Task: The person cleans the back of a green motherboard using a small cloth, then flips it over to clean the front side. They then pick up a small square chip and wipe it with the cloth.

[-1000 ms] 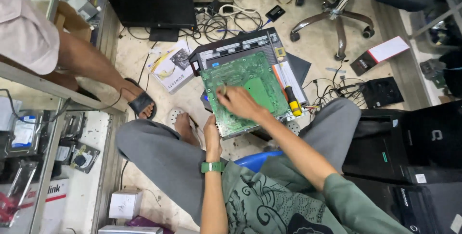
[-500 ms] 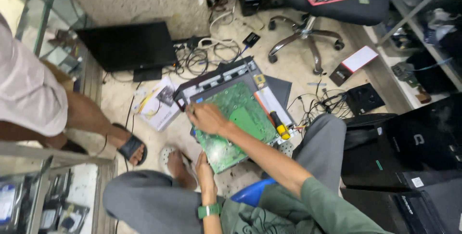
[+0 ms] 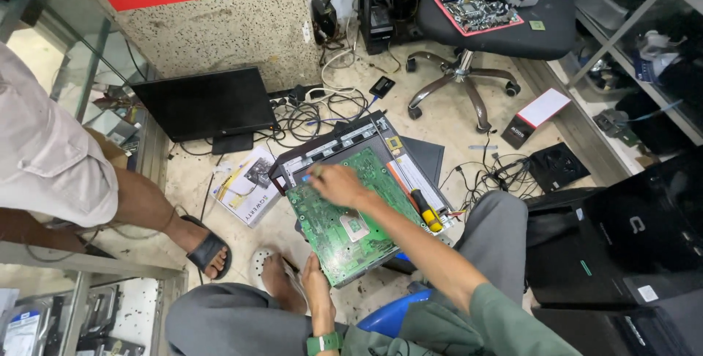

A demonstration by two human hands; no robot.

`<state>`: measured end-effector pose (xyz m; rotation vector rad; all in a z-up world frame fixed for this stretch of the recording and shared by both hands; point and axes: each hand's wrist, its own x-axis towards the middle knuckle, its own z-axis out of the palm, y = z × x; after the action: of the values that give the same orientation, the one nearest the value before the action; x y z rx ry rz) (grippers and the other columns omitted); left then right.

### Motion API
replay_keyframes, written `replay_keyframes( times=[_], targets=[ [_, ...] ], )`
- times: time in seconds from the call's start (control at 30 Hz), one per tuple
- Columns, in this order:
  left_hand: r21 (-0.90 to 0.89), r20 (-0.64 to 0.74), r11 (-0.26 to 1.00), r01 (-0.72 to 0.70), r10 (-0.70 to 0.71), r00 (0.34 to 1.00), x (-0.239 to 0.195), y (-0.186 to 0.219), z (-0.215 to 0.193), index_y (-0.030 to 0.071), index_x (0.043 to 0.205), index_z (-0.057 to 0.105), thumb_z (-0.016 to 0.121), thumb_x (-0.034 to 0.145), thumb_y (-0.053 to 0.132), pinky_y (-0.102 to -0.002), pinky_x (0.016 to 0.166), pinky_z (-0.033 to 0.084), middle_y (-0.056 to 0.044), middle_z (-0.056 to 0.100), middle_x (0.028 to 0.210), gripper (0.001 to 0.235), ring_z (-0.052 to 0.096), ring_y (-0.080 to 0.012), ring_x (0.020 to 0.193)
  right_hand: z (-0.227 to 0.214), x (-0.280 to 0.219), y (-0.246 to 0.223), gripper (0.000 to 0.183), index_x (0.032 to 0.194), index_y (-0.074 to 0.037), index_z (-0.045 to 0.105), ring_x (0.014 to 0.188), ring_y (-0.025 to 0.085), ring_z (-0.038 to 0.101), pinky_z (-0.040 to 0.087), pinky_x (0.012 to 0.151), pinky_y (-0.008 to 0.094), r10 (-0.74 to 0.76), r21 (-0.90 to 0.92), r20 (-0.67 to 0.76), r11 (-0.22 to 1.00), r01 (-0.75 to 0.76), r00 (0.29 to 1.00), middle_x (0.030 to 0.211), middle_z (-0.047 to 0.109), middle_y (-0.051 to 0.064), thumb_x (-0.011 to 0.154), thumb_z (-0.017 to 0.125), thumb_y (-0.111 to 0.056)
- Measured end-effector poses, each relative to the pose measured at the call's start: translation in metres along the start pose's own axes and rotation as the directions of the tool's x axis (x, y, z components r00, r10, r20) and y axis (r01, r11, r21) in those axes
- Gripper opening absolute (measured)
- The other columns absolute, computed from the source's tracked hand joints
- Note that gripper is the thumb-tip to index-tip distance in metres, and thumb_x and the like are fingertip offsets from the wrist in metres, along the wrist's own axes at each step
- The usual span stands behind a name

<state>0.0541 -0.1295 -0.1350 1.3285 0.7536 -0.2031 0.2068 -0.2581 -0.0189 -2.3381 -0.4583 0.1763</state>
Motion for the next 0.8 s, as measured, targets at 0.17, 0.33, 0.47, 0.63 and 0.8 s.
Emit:
replay_keyframes(
  times=[0.17,0.33,0.47,0.63,0.8],
  targets=[
    [0.037,-0.004,0.999,0.013,-0.013,1.0,-0.013,0.013,0.003,0.005,0.154,0.041,0.041,0.102,0.024,-0.038,0.128,0.023,-0.009,0.04,0.164,0.056,0.034,-0.0232,0.153,-0.045,-0.013,0.06,0.027,0.117,-0.007,0.065,0.066,0.013,0.069,0.063,0.062,0.026,0.204,-0.05,-0.194,0.975,-0.218,0.96,0.078,0.071,0.004,0.109,0.042,-0.017],
    [-0.041,0.012,0.999,-0.029,0.03,0.999,-0.022,0.028,0.009,0.002,0.14,0.056,0.04,0.102,0.02,-0.035,0.115,0.036,-0.01,0.055,0.147,0.045,0.049,-0.0224,0.137,-0.066,-0.046,0.102,0.026,0.104,-0.012,0.071,0.068,0.016,0.059,0.056,0.096,0.042,0.236,-0.062,-0.27,0.963,-0.262,0.934,0.083,0.061,0.001,0.106,0.047,-0.022],
    [-0.061,0.003,0.995,-0.084,0.085,0.996,-0.054,0.05,0.016,-0.011,0.147,0.045,0.05,0.106,0.029,-0.058,0.122,0.028,-0.034,0.039,0.155,0.058,0.032,-0.0467,0.149,-0.042,-0.105,0.117,0.043,0.077,0.001,0.073,0.084,0.049,0.07,0.052,0.073,0.059,0.224,-0.23,-0.341,0.922,-0.312,0.913,0.076,0.071,0.026,0.094,0.061,-0.037],
    [-0.039,-0.015,0.99,-0.135,0.135,0.991,-0.04,0.027,0.008,-0.011,0.146,0.047,0.049,0.107,0.025,-0.053,0.122,0.027,-0.033,0.041,0.155,0.053,0.035,-0.0441,0.148,-0.046,-0.19,0.078,0.024,0.104,-0.011,0.077,0.086,0.042,0.072,0.055,0.079,0.051,0.21,-0.155,-0.313,0.951,-0.268,0.926,0.085,0.075,0.018,0.098,0.06,-0.027],
    [-0.028,-0.002,0.99,-0.138,0.138,0.99,-0.024,0.01,0.004,-0.012,0.148,0.044,0.048,0.107,0.026,-0.053,0.124,0.025,-0.034,0.039,0.156,0.056,0.032,-0.0442,0.149,-0.038,-0.218,0.09,0.023,0.118,-0.022,0.073,0.089,0.032,0.073,0.055,0.08,0.045,0.259,-0.078,-0.357,0.949,-0.305,0.897,0.091,0.076,0.012,0.101,0.059,-0.026]
  ],
)
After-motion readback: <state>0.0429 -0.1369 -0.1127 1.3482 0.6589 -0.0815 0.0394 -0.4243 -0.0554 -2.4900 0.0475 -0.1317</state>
